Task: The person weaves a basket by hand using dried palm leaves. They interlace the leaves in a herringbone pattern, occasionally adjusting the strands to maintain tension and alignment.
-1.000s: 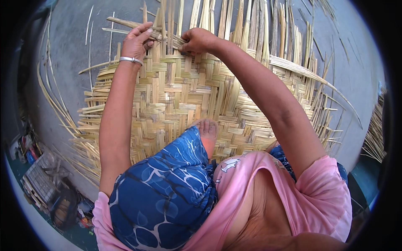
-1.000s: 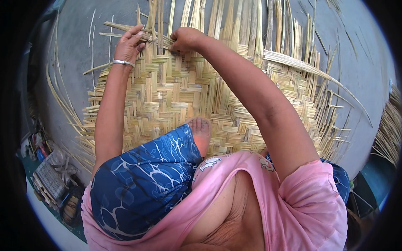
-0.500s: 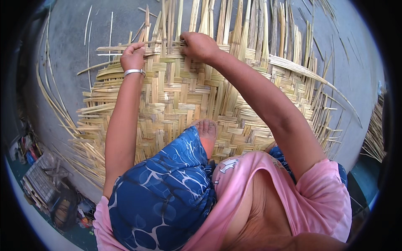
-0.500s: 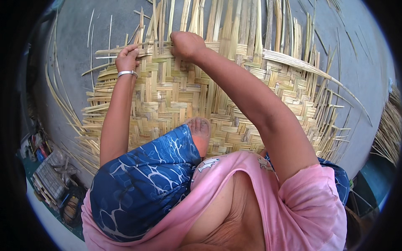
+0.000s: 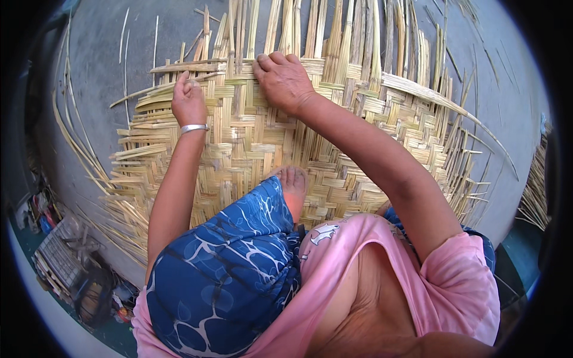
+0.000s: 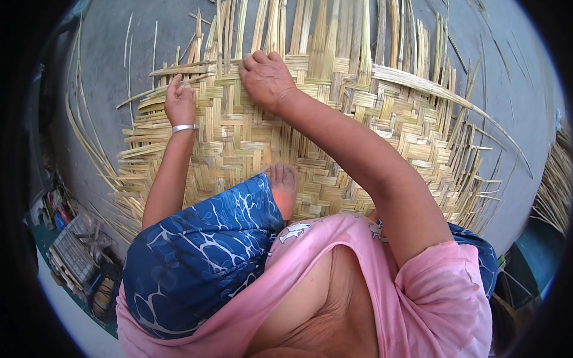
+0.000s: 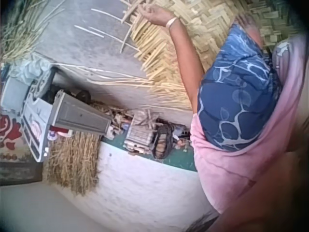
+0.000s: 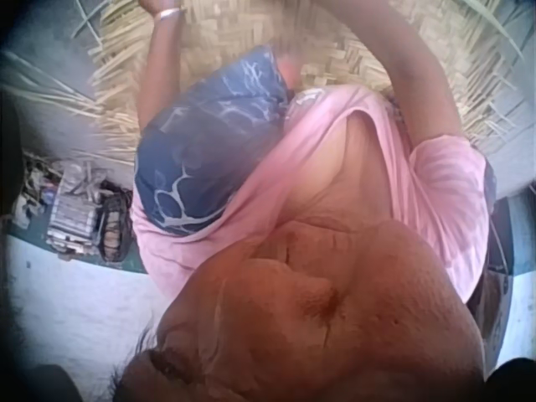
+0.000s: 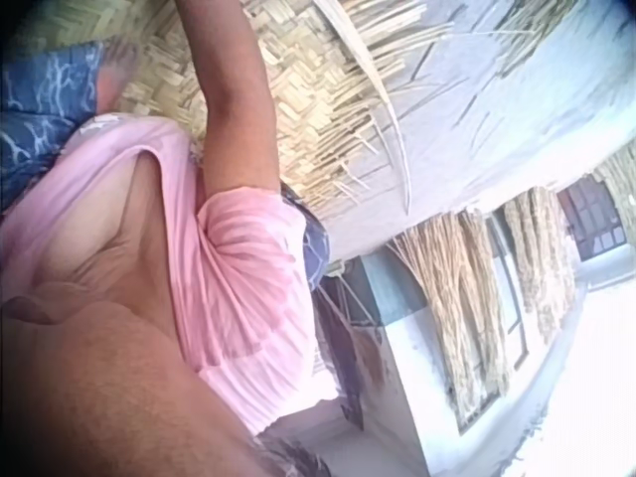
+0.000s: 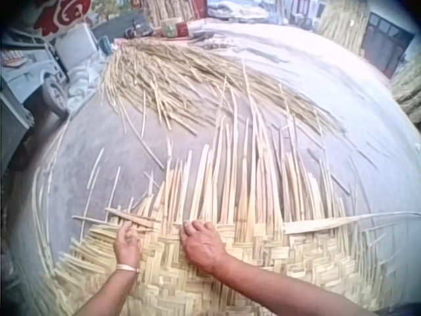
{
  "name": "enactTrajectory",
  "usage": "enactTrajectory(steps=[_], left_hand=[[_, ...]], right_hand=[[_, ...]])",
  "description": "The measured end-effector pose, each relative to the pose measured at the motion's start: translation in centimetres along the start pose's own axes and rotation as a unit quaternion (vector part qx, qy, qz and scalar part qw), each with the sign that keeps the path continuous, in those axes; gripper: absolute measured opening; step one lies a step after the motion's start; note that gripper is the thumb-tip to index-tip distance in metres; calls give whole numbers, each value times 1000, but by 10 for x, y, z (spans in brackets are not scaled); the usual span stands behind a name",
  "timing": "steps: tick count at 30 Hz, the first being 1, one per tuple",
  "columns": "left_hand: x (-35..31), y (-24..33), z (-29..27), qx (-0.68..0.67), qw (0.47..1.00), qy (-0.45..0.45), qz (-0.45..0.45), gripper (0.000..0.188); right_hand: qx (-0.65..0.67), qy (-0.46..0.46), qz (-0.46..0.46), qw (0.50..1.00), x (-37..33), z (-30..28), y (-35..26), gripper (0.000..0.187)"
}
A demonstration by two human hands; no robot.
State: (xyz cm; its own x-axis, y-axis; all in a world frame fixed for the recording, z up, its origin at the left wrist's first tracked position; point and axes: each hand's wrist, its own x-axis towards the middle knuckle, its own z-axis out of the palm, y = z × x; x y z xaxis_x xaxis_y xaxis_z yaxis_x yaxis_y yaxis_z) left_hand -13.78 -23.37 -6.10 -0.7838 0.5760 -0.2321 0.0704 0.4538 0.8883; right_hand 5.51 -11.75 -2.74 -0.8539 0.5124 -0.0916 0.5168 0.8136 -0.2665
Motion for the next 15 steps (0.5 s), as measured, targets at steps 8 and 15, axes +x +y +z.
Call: enactTrajectory(steps=[8, 15], left_hand=[[-88, -9, 20, 380, 869, -70, 309, 53], [-87, -11, 24, 426, 842, -99, 315, 50]], right_hand=[[113, 145, 103, 977, -3, 23, -15, 52], [130, 136, 165, 968, 5, 28, -21, 56]])
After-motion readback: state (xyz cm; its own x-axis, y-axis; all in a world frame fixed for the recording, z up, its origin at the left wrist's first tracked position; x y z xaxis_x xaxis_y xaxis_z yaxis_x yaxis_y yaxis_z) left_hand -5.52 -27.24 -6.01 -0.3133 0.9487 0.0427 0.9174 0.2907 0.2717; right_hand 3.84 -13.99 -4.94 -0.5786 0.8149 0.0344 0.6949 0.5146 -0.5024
